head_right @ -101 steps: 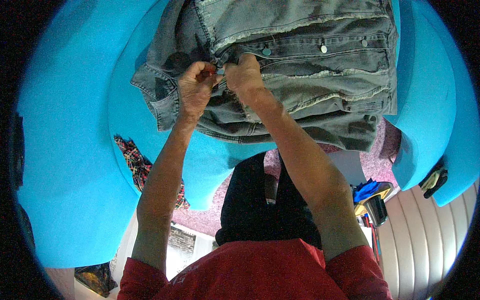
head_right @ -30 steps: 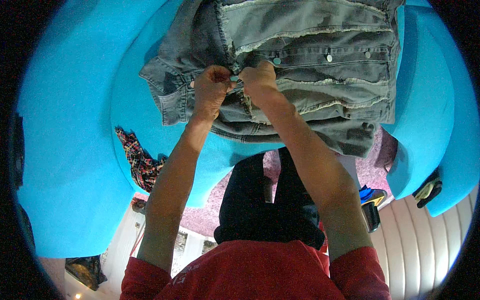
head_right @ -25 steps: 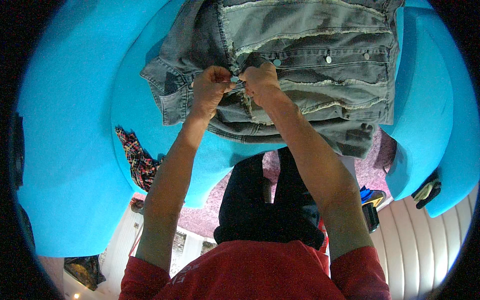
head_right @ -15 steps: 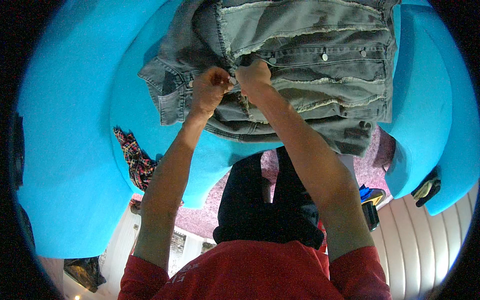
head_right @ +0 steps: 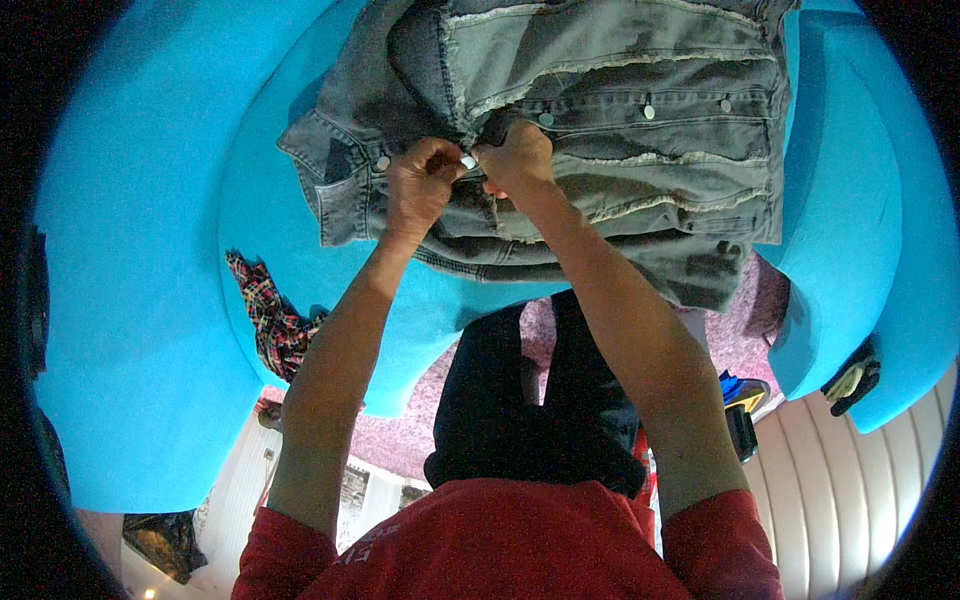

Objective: The person folds a pair of gray jeans on a turquoise sofa, then folds a plaid shirt. The person buttons the jeans before folding them into a compact stack and places them aside. The person then unfolds and refolds the plaid shirt, buttoning it before folding it neatly.

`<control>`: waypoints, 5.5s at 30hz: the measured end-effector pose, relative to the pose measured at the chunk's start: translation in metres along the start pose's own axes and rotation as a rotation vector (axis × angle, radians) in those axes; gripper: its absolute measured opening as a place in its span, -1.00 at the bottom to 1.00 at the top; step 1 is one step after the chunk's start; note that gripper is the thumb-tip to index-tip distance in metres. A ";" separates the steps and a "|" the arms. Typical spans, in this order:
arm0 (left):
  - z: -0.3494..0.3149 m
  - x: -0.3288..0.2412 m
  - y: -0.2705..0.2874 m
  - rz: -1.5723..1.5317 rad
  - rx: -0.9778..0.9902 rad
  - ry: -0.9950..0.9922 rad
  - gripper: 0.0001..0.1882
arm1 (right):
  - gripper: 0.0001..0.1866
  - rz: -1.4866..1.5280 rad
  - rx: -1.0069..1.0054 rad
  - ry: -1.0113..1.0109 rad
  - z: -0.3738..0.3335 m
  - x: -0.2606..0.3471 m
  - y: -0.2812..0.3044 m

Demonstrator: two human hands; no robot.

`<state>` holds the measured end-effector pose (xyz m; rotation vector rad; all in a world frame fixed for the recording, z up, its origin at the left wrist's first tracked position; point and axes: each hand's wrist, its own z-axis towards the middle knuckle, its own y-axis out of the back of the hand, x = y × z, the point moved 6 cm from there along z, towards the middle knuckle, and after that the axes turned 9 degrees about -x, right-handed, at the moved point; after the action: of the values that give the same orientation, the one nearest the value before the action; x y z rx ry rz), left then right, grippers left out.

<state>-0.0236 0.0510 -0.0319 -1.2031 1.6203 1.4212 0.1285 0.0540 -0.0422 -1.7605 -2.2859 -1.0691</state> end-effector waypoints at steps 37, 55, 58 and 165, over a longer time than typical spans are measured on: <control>0.001 -0.026 -0.021 0.604 -0.021 -0.268 -0.68 | -0.82 0.736 -0.280 0.027 0.015 -0.118 0.201; 0.002 0.085 0.160 0.502 -0.256 0.184 -0.63 | -0.42 0.382 -0.278 0.187 0.170 -0.142 0.351; 0.012 0.055 0.145 0.391 -0.347 0.128 -0.56 | -0.45 0.600 -0.011 0.219 0.171 -0.133 0.344; -0.201 -0.091 -0.071 0.557 0.538 -0.324 -0.86 | -0.62 1.058 -0.627 -0.114 -0.166 -0.298 0.378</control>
<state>0.0936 -0.1253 0.0631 -0.2074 2.0000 1.2718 0.5027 -0.2442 0.1324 -2.7259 -0.7000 -1.4371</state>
